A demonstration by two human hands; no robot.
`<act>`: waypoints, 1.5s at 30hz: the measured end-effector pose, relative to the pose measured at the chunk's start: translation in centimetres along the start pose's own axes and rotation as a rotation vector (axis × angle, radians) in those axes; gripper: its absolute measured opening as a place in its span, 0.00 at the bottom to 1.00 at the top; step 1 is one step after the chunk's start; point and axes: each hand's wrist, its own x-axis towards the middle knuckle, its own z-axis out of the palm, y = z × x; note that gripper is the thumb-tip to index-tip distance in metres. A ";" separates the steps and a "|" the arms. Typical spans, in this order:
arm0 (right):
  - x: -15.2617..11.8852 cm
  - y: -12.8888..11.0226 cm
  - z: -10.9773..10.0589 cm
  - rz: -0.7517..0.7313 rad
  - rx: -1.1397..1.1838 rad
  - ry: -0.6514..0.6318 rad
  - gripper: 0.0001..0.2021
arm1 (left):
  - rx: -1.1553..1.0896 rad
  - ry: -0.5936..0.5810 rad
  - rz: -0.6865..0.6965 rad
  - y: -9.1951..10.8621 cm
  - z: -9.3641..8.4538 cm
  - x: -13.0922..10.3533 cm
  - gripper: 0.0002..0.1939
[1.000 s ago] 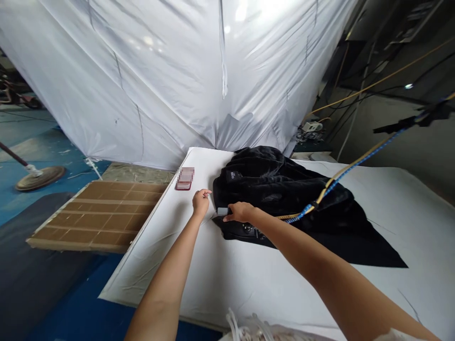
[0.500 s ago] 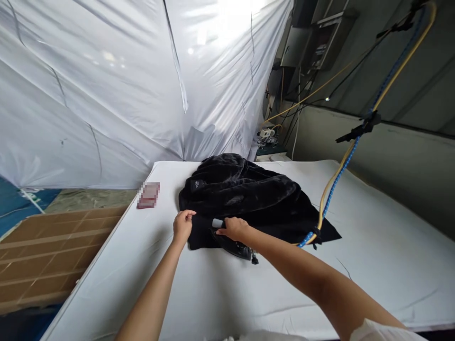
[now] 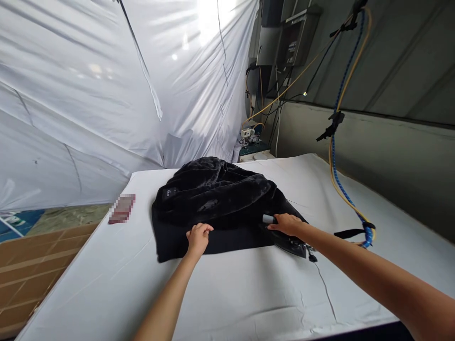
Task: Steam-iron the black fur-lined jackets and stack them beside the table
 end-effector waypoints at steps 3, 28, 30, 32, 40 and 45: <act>0.5 4.8 -0.8 -0.010 0.009 0.010 0.27 | 0.066 -0.042 -0.005 1.3 1.1 -0.2 0.14; 6.8 4.0 1.4 -0.727 -0.261 0.213 0.20 | 0.504 -0.106 -0.180 1.9 2.2 -3.1 0.20; 7.5 3.5 2.2 -0.652 -0.318 0.284 0.22 | 0.510 -0.113 -0.172 1.6 2.3 -2.8 0.20; 7.9 3.7 2.7 -0.577 -0.356 0.349 0.20 | 0.526 -0.093 -0.173 1.2 2.4 -2.7 0.19; 7.3 4.1 -0.8 -0.506 -0.215 0.189 0.11 | 0.325 -0.190 -0.172 0.5 -0.9 -1.1 0.06; 10.0 1.5 -12.4 -0.434 -0.066 0.421 0.11 | 0.227 -0.064 -0.228 1.9 -8.8 8.7 0.04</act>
